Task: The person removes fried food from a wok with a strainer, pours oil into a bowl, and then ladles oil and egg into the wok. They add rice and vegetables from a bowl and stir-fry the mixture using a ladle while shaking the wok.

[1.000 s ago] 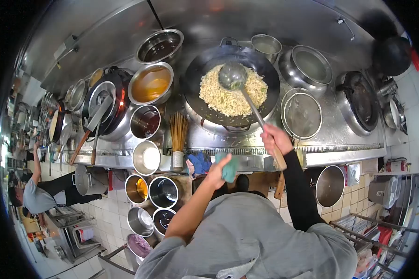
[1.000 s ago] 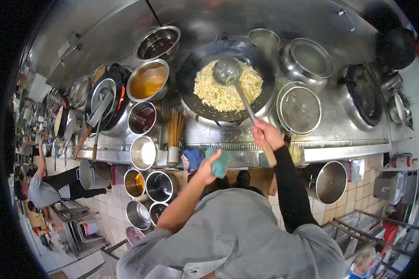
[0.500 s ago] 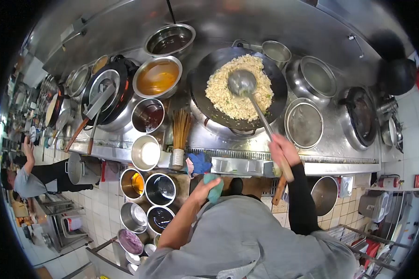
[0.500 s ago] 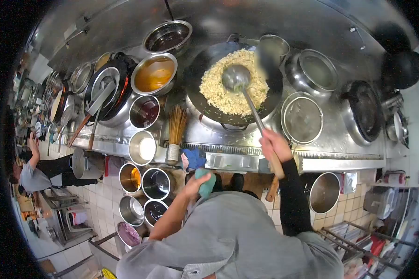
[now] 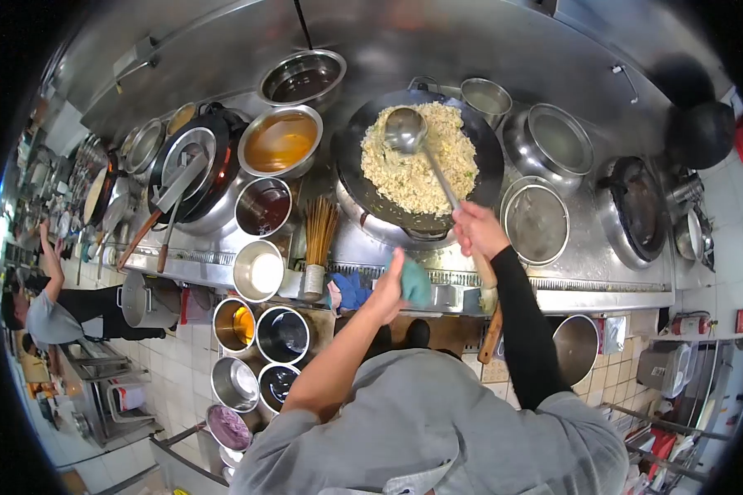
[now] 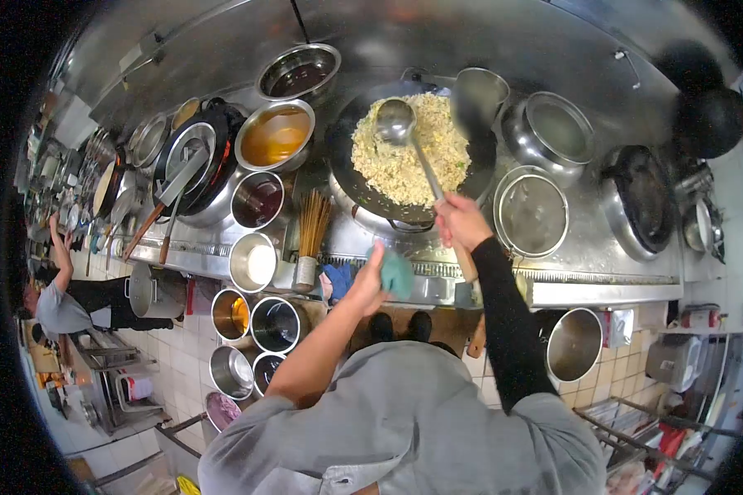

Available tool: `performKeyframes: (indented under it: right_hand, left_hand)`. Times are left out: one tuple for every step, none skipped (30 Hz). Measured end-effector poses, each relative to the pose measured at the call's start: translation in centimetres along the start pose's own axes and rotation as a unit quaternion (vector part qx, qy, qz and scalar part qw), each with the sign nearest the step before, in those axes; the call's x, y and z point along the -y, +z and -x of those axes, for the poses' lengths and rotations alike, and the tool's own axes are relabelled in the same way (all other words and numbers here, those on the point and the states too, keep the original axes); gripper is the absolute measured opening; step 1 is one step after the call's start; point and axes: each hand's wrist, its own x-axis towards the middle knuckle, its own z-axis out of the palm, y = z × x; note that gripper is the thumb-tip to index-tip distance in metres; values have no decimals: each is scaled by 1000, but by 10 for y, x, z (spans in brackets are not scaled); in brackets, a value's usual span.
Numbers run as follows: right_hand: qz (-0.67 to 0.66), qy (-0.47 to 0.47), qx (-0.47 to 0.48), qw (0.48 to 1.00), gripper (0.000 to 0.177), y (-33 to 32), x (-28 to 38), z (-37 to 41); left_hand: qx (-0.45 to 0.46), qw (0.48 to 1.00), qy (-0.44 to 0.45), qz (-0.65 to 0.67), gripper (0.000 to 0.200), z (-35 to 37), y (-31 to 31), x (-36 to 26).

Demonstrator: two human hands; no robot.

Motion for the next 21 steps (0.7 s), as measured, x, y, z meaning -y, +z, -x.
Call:
performKeyframes:
  right_hand:
    - [113, -26, -49, 992, 27, -3, 16, 9]
    - [227, -51, -97, 968, 38, -13, 29, 16]
    - [336, -160, -144, 917, 43, -34, 25, 10]
    - [436, -262, -187, 840, 49, -63, 11, -2]
    - [524, -354, -224, 742, 56, -79, -3, -9]
    - [531, -305, -226, 757, 56, -80, -11, -9]
    - [537, -257, -228, 770, 57, -79, -19, -6]
    - [541, -207, -230, 782, 58, -76, -30, -1]
    - [562, -180, -224, 776, 62, -72, -55, 7]
    - [520, -142, -222, 813, 64, -58, -75, 31]
    - [507, -190, -221, 811, 65, -47, -95, 58]
    - [472, -124, -206, 848, 63, -27, -100, 92]
    - [439, -165, -199, 860, 62, -14, -106, 123]
    - [414, -178, -190, 872, 61, -7, -101, 146]
    - [388, -190, -180, 884, 60, 0, -96, 169]
    - [370, -174, -169, 897, 59, 5, -84, 191]
    - [350, -154, -157, 911, 59, 10, -74, 213]
    - [375, -140, -147, 905, 59, 9, -59, 230]
    - [400, -107, -119, 903, 59, 6, -41, 254]
    - [423, -81, -96, 897, 59, -1, -22, 268]
    - [427, -106, -80, 895, 59, -7, -12, 278]
  left_hand:
    - [3, 1000, -14, -7, 68, -14, 6, -6]
    - [8, 1000, -27, -13, 68, -28, 13, -13]
    - [12, 999, -37, -16, 69, -40, 21, -21]
    - [-11, 999, -32, -14, 68, -50, 29, -28]
    - [-34, 999, -31, -12, 68, -56, 36, -31]
    - [-58, 998, -29, -10, 68, -59, 41, -32]
    - [-63, 997, -32, 7, 63, -60, 43, -31]
    - [-70, 997, -25, 32, 61, -60, 44, -29]
    - [-77, 995, -17, 54, 59, -64, 42, -27]
    - [-81, 994, -6, 74, 57, -70, 41, -28]
    - [-70, 992, -7, 109, 51, -80, 33, -25]
    - [-85, 989, -4, 117, 48, -83, 35, -27]
    - [-99, 987, -1, 126, 46, -85, 39, -28]
    - [-113, 985, 0, 133, 43, -87, 41, -28]
    - [-63, 990, 0, 128, 28, -99, 32, -24]
    - [-40, 991, 4, 124, 23, -108, 24, -22]
    - [-19, 993, 3, 120, 18, -113, 15, -16]
    - [2, 993, 0, 118, 15, -112, 10, -9]
    - [-63, 989, -23, 134, 17, -75, 29, -15]
    - [-121, 981, -38, 146, 20, -30, 52, -28]
    - [-31, 986, -44, 158, 23, -6, 38, -22]
